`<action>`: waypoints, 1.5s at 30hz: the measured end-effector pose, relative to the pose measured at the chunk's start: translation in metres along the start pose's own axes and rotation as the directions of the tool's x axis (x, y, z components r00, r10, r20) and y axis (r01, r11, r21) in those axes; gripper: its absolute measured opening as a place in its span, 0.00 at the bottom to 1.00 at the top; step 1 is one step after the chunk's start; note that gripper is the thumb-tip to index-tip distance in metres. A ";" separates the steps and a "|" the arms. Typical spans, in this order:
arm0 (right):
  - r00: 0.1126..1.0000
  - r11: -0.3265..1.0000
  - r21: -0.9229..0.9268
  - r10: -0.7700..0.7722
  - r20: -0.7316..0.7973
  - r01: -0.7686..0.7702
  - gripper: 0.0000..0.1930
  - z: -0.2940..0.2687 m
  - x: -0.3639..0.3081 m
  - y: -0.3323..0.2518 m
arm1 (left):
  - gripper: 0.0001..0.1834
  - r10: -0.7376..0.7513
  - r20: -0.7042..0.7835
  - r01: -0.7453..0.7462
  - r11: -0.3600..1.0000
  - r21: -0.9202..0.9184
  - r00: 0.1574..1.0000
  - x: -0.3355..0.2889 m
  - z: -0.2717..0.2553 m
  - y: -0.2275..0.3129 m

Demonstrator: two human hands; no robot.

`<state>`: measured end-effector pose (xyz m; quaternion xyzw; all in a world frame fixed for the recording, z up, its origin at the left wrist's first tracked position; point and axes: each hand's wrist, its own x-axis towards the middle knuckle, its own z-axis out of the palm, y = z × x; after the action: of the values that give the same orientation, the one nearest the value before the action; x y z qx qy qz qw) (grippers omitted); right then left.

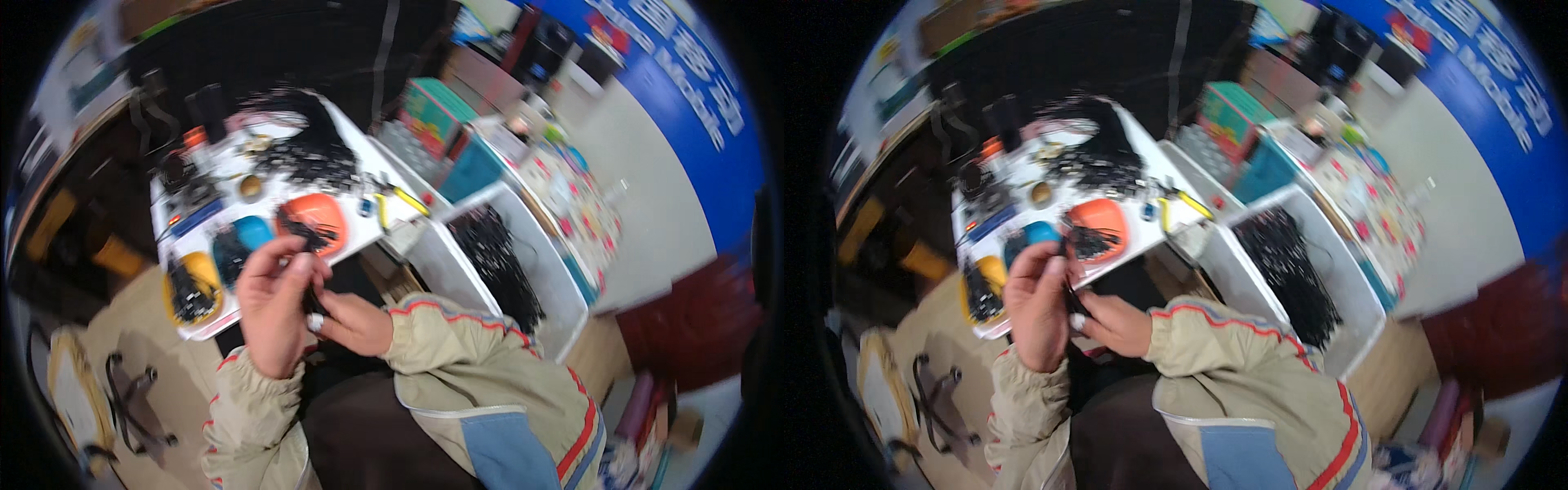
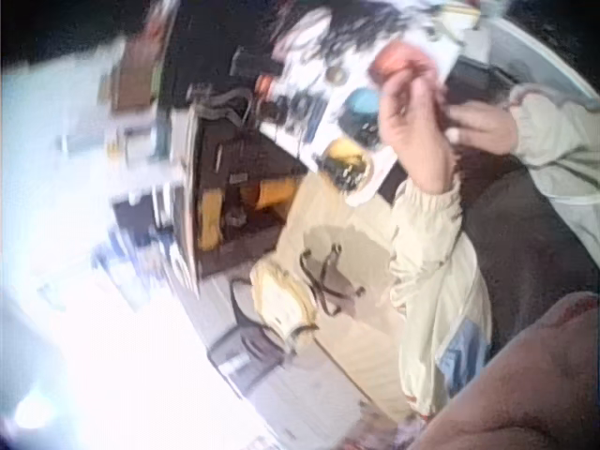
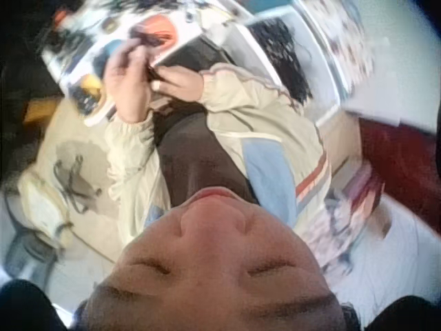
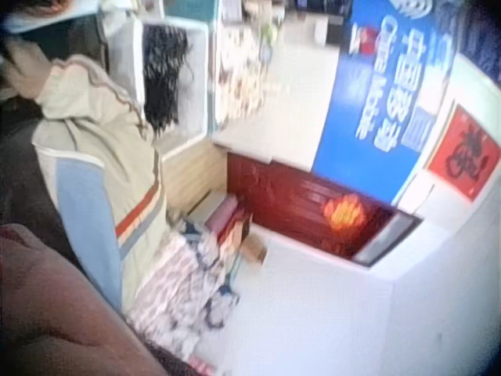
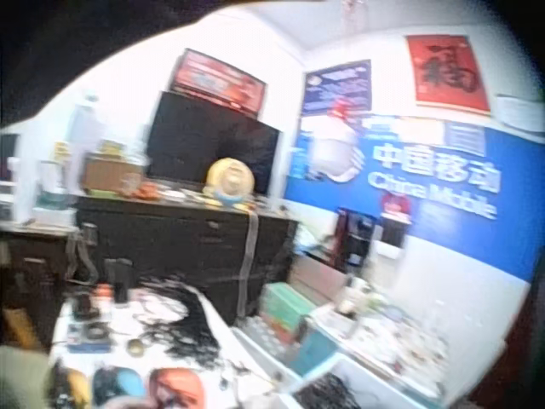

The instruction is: The person repeatedly picks small black wire assemblies from trays, inserts a white connector onto the wire ends, and places the finished units into a drawer. The process is repeated continuously throughout the clip.

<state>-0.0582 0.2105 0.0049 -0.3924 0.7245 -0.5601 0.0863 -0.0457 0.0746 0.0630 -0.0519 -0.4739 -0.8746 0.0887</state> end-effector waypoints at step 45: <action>0.942 0.726 -0.617 0.326 -0.079 -0.303 0.13 0.039 0.188 0.121 | 0.09 0.511 -0.239 0.398 -0.226 0.889 0.825 0.055 -0.250 -0.025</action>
<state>-0.2206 0.0646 -0.0567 -0.2802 0.9221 -0.2605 0.0584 -0.1058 -0.1277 -0.0845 0.2707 -0.9153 -0.1215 0.2724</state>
